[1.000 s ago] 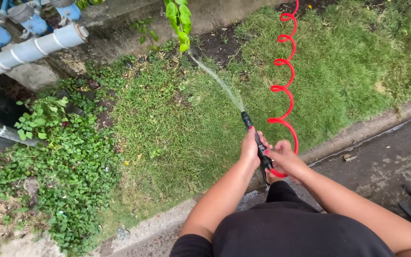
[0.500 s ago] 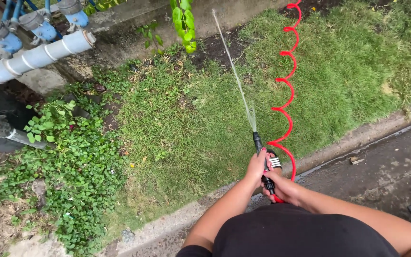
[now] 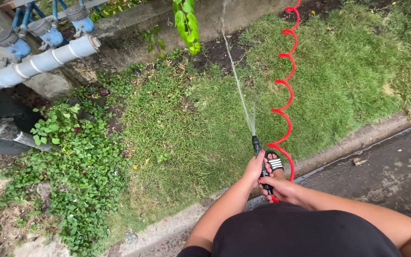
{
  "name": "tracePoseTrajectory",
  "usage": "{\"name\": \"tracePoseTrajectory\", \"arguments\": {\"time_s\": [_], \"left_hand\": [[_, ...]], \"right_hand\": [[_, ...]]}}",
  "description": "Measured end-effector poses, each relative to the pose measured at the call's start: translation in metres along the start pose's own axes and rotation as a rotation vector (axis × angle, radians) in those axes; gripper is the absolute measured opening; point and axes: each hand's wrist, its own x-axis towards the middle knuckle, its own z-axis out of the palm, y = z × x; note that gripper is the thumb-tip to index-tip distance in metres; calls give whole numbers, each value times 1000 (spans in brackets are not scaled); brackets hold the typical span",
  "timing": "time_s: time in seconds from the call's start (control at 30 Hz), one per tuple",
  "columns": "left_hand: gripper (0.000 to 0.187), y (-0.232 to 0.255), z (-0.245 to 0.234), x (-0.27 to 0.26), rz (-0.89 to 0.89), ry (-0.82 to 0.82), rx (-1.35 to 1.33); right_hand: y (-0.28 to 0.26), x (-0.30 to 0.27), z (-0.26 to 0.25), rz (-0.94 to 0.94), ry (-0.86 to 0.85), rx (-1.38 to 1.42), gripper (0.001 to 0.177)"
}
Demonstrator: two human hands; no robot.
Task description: Watering grass and plants along a sidewalk using a spray nozzle and a coiled hose.
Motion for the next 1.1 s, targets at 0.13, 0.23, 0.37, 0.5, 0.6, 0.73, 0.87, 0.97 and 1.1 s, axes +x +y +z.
{"name": "tracePoseTrajectory", "arguments": {"time_s": [0.13,0.23,0.37,0.5,0.6,0.73,0.87,0.97,1.1], "left_hand": [[49,-7,-5,5,-19,-2,0],[50,-12,-8,11,-14,-10,5],[48,-12,-9,11,-39,-16,-40],[48,-11,-9,7,-29,-17,4],[48,-11,-9,7,-29,-22,7],[48,-6,-6,3,-34,-40,-20],[47,-7,-5,10,-18,-44,-8],[48,-16,-7,26,48,-46,42],[46,1,6,12,176,-56,66]], "right_hand": [[-4,-5,5,21,-5,-1,28],[-11,-17,14,-4,10,4,29],[-5,-10,10,18,22,15,28],[-20,-29,27,-9,48,16,26],[-19,-27,23,1,48,15,26],[-20,-32,27,-34,82,24,26],[-19,-35,31,-75,107,48,26],[-15,-27,28,-126,117,60,27],[-26,-45,44,-226,151,6,22]]}}
